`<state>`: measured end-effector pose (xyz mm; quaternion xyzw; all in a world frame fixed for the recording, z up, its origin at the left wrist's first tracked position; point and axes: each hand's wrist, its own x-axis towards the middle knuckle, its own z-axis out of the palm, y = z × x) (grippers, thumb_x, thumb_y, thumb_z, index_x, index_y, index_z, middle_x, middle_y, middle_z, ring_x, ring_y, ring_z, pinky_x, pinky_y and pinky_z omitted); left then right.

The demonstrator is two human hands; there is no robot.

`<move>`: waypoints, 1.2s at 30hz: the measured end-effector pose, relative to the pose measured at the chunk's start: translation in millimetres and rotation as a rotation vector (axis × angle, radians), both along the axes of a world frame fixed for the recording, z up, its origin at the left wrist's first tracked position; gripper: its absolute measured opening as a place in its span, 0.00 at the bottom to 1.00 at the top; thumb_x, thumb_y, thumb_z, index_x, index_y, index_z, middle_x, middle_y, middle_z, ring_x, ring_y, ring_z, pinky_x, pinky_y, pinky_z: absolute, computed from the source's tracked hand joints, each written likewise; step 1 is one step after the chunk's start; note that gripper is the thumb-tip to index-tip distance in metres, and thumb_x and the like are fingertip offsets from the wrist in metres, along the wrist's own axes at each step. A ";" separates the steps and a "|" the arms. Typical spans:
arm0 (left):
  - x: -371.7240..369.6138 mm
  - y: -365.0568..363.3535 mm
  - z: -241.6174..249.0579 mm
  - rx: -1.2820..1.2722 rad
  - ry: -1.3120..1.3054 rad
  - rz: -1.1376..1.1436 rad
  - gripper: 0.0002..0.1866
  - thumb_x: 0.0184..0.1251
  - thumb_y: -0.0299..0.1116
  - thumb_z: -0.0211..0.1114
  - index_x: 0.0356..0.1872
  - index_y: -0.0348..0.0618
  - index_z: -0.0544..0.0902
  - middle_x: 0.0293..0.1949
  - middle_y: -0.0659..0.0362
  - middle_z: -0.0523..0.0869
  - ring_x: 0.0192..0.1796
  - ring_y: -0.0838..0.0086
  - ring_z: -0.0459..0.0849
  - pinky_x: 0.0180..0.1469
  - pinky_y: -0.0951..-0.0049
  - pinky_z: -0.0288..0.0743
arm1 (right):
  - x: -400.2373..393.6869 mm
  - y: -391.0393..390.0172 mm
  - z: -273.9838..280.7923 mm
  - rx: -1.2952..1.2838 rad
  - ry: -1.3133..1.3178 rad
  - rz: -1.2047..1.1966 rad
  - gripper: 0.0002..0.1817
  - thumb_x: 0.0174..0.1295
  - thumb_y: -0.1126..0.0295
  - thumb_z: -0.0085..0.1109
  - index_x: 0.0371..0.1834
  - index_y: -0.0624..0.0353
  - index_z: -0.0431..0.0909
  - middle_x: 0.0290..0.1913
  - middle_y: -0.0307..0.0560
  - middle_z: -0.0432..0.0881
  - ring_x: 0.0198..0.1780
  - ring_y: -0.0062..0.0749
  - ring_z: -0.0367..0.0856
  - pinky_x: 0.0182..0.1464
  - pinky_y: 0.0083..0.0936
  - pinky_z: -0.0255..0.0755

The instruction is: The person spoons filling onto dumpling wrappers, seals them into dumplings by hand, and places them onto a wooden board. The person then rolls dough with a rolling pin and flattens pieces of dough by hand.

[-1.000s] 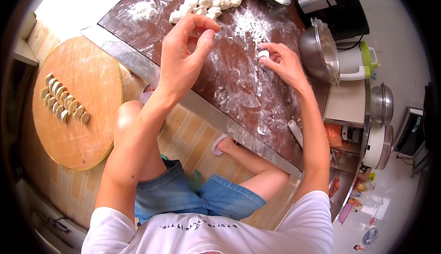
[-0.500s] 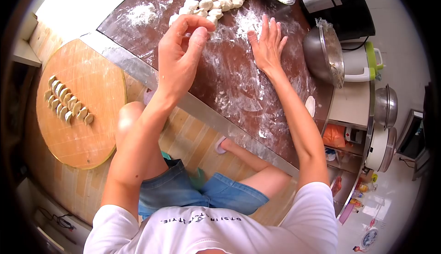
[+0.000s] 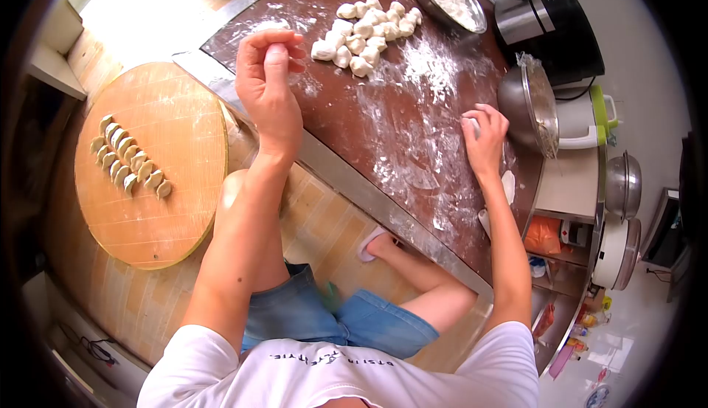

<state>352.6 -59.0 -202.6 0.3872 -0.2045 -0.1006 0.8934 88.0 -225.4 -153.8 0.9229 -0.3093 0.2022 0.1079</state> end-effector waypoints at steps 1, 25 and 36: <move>5.4 0.8 -1.2 -0.015 0.059 0.052 0.07 0.67 0.26 0.48 0.39 0.40 0.76 0.37 0.59 0.81 0.37 0.80 0.77 0.38 0.80 0.73 | 10.1 1.4 5.0 -0.047 -0.054 -0.060 0.06 0.54 0.71 0.58 0.34 0.55 0.79 0.45 0.44 0.75 0.50 0.42 0.68 0.55 0.34 0.62; -1.4 -5.8 0.4 0.026 -0.021 -0.116 0.05 0.66 0.26 0.51 0.38 0.39 0.76 0.35 0.62 0.80 0.34 0.82 0.75 0.35 0.83 0.70 | 76.6 -26.5 15.8 0.510 0.051 0.102 0.19 0.48 0.69 0.66 0.45 0.60 0.79 0.40 0.46 0.78 0.32 0.27 0.77 0.36 0.23 0.72; -0.1 -6.7 -1.2 0.028 -0.039 -0.116 0.05 0.66 0.26 0.51 0.38 0.39 0.76 0.35 0.62 0.80 0.34 0.82 0.76 0.35 0.83 0.70 | 83.0 -28.1 28.5 0.482 0.211 0.113 0.16 0.46 0.68 0.68 0.37 0.62 0.77 0.31 0.48 0.78 0.30 0.33 0.77 0.37 0.27 0.71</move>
